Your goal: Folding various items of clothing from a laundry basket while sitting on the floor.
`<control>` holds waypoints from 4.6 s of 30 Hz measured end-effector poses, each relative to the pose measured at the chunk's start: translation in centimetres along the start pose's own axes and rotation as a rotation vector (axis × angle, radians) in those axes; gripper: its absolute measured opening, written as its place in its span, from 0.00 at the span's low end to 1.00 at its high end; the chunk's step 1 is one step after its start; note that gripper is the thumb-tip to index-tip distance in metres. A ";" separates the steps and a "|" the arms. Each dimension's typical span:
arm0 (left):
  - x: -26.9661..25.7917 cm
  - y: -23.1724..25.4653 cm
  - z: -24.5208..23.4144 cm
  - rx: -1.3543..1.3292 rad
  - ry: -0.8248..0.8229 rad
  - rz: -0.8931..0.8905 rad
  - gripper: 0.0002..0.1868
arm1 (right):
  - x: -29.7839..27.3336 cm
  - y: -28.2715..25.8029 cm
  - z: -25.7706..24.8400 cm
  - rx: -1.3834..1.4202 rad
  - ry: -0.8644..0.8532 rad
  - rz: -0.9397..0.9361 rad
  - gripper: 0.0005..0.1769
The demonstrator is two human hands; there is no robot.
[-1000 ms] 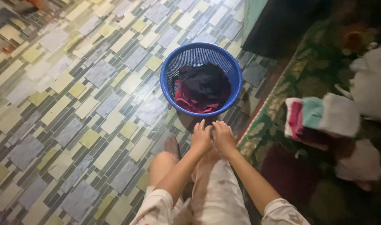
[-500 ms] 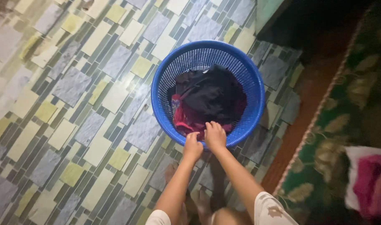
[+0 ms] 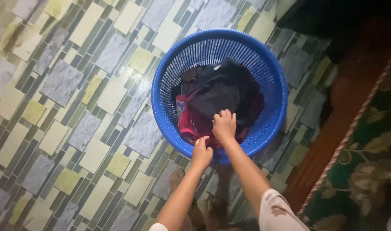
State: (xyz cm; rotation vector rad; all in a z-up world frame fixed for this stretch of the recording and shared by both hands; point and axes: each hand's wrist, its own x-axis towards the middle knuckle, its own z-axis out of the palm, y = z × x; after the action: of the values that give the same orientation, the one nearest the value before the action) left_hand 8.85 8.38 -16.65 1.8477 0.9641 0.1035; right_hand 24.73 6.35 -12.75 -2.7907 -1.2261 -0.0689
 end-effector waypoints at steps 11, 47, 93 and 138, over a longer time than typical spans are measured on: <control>-3.4 18.9 -8.6 -0.117 0.239 0.305 0.40 | -0.1 1.1 -21.1 1.078 0.063 -0.027 0.07; -45.5 35.8 -37.4 0.249 0.469 0.777 0.20 | -27.1 -2.7 -60.4 0.289 0.140 -0.444 0.20; -46.3 12.6 -23.4 0.522 -0.592 0.413 0.14 | -36.7 8.2 -31.3 0.628 -0.569 -0.393 0.16; -41.9 35.0 -37.8 0.393 0.469 0.962 0.13 | -26.2 13.1 -49.3 0.497 0.706 -0.136 0.18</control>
State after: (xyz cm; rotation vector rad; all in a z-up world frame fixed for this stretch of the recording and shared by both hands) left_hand -17.34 2.73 44.14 2.5812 0.3048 1.0238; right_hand 16.43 -26.71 33.33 -1.9830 -1.0483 -0.6062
